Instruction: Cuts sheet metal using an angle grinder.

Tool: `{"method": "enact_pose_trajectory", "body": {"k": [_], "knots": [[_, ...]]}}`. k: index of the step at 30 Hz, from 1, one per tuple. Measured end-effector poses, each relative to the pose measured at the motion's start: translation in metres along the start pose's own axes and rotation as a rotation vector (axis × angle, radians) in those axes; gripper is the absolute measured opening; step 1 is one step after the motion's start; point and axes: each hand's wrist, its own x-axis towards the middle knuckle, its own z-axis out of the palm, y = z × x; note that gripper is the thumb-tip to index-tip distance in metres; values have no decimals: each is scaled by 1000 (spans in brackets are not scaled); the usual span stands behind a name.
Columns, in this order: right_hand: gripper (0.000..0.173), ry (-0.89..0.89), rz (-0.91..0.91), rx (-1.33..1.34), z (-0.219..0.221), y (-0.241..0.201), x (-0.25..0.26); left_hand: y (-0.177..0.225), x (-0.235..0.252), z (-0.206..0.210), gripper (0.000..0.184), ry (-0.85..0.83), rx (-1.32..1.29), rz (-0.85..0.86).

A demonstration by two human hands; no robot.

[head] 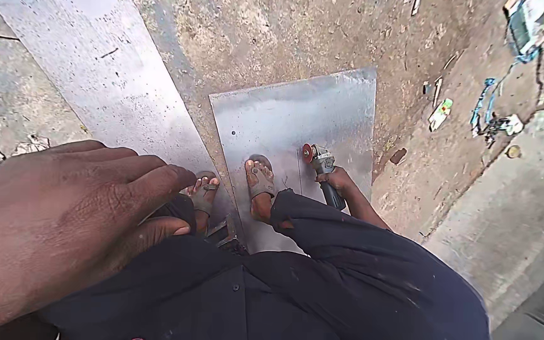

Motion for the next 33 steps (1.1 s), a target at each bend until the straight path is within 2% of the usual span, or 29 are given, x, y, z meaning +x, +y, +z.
{"method": "enact_pose_trajectory", "body": {"k": [4, 8, 14, 17, 22, 33], "knots": [[51, 12, 12, 14, 12, 0, 10, -1, 8, 4, 59, -48, -21, -24], [55, 28, 4, -23, 14, 4, 17, -3, 9, 12, 59, -5, -49, -28], [59, 38, -2, -45, 16, 5, 21, -3, 11, 11, 45, 86, -47, 45], [61, 40, -11, -71, 18, 5, 21, 1, 10, 11, 49, 3, -109, -18], [62, 69, -46, -139, 20, 3, 23, 1, 10, 13, 51, -29, -103, -29], [61, 116, -47, -206, 24, 2, 28, 7, 14, 24, 56, 45, -85, -24]]}}
